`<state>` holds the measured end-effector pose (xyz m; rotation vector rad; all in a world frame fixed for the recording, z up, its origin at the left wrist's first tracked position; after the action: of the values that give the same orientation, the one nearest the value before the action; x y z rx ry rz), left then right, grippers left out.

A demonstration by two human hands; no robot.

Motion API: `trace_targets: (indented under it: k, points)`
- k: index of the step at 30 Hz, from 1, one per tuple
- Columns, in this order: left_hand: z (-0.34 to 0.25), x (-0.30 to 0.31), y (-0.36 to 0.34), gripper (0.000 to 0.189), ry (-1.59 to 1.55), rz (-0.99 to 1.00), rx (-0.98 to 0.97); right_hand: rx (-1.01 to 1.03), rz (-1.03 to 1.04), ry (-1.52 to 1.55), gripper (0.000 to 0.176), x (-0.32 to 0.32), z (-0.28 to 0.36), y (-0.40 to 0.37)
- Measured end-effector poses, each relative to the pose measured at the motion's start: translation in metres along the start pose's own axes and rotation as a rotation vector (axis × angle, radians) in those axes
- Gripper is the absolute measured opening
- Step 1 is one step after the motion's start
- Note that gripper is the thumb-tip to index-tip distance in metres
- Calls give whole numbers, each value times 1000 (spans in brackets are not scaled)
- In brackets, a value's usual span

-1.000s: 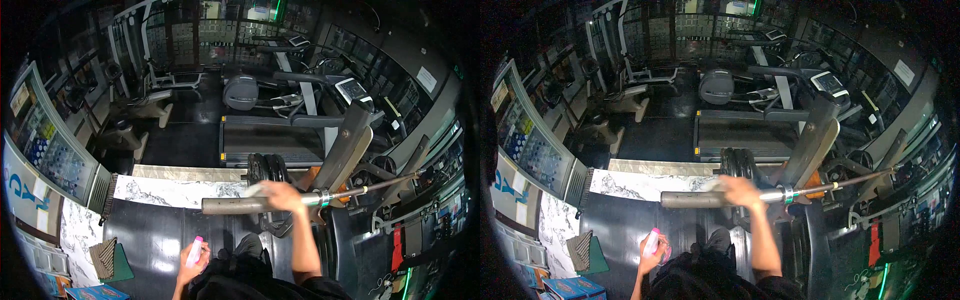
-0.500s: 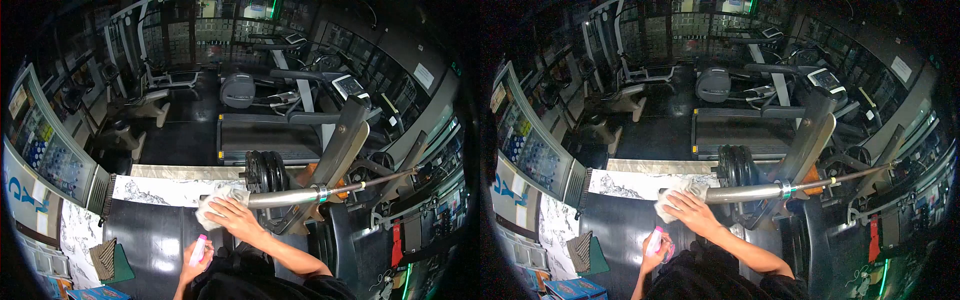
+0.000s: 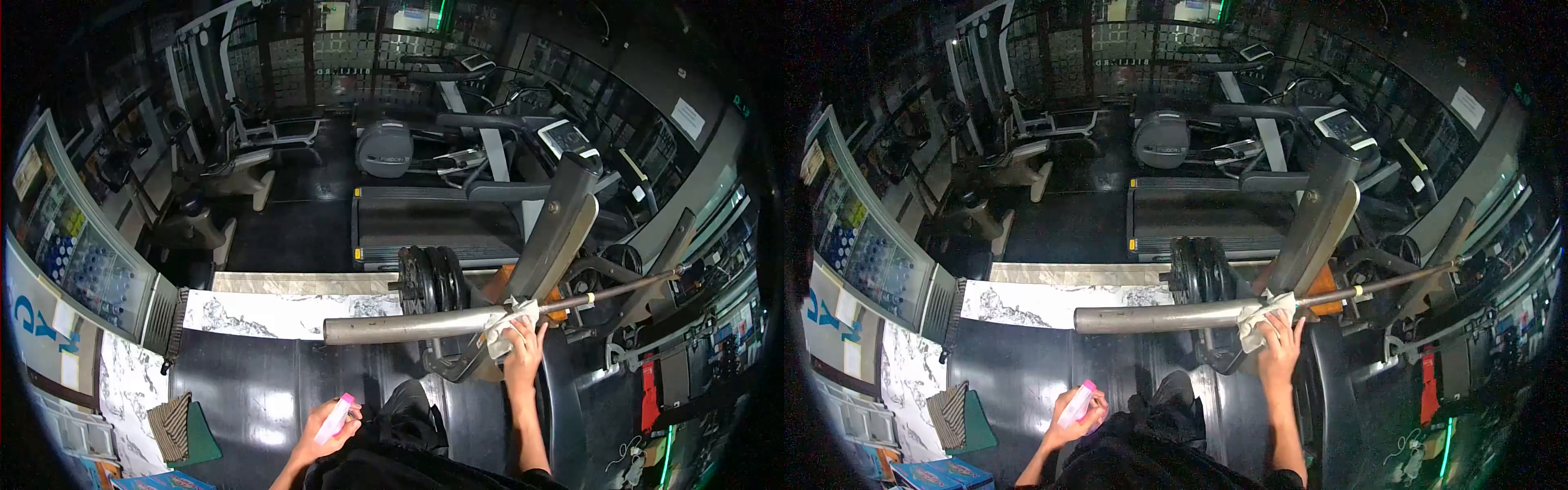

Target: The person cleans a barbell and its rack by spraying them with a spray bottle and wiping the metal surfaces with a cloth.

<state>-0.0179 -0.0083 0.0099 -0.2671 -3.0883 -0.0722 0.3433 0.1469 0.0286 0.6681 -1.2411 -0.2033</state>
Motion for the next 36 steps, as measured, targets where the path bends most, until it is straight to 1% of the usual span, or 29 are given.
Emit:
trace_targets:
  k: [1, 2, 3, 4, 5, 6, 7, 9, 10, 12, 13, 15, 17, 18, 19, 20, 21, 22, 23, 24, 26, 27, 28, 30, 31, 32, 33, 35, 36]
  points:
    - [2, -2, -1, 20, 24, -9, -39, -112, -97, 127, 42, -8, 14, 1]
    - [-2, -4, -2, 20, 22, -7, -37, -221, -193, 252, 47, -19, 30, 3]
    - [-8, -5, -3, 20, -5, -27, 4, -302, -284, 531, 57, -36, 45, 2]
    - [-11, -7, -4, 20, -30, -47, 44, -290, -241, 448, 57, -43, 74, 7]
    - [-9, -8, -5, 20, -27, -44, 43, -258, -252, 467, 53, -50, 107, 15]
    - [-6, -11, -7, 20, -64, -51, -9, -165, -138, 520, 48, -62, 128, 19]
    - [-5, -12, -9, 20, -101, -58, -59, -69, -7, 536, 47, -57, 158, 29]
    - [-12, -15, -10, 20, -91, -43, -61, 267, 207, 563, 57, -72, 195, 28]
    - [-14, -16, -9, 20, -85, -33, -71, 393, 230, 504, 60, -72, 210, 29]
    - [-16, -18, -8, 19, -60, -32, -61, 431, 214, 489, 53, -60, 216, 35]
    - [-16, -18, -7, 19, -37, -35, -55, 430, 214, 490, 53, -58, 211, 35]
    - [-10, -18, -5, 19, -18, -47, -65, 549, 221, 349, 43, -54, 182, 33]
    - [-5, -16, -5, 18, -1, -60, -69, 458, 178, 308, 34, -47, 142, 18]
    - [-3, -15, -5, 19, 75, -62, -122, 431, 141, 210, 27, -38, 118, 15]
    - [-2, -14, -5, 19, 150, -69, -176, 363, 80, 176, 25, -33, 93, 9]
    - [-4, -12, -5, 19, 147, -78, -174, 276, 46, 91, 26, -29, 66, 2]
    - [-7, -10, -6, 19, 134, -89, -123, 160, -3, 20, 24, -25, 40, -4]
    - [-11, -9, -7, 19, 121, -97, -72, 34, -88, -56, 24, -16, 28, -3]
    - [-12, -9, -7, 18, 44, -119, -26, -27, -63, -69, 23, -12, 11, -10]
    - [-10, -8, -7, 18, 43, -124, -28, -14, -60, -34, 31, -11, 13, -11]
    - [-5, -8, -5, 18, 41, -152, -64, -230, -162, 233, 44, -29, 37, -16]
    - [-6, -8, -4, 18, 41, -155, -69, -326, -241, 422, 55, -35, 59, -13]
    - [-9, -8, -2, 17, 85, -161, -101, -454, -339, 728, 60, -51, 77, -11]
    - [-11, -11, -4, 16, 133, -161, -126, -461, -315, 734, 62, -65, 122, -6]
    - [-12, -13, -6, 15, 133, -218, -154, -423, -243, 743, 60, -64, 141, -3]
    - [-13, -14, -9, 14, 133, -273, -182, -317, -157, 736, 61, -67, 155, -5]
    - [-14, -13, -10, 14, 136, -265, -179, -210, -72, 724, 62, -69, 167, -7]
    - [-18, -13, -13, 16, 247, -287, -220, 46, -11, 725, 58, -83, 182, -19]
    - [-20, -14, -13, 16, 245, -284, -221, 113, 90, 677, 57, -86, 188, -25]
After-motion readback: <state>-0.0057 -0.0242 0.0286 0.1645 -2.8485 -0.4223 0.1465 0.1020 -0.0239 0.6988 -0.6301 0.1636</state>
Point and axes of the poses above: each hand's wrist, its own y-axis towards the middle knuckle, its own x-axis out of the back of the hand, z = x × y, the point moved 1 cm from there along y, towards the middle knuckle, and after that the axes turned 7 degrees about z, right-handed, at the moved point
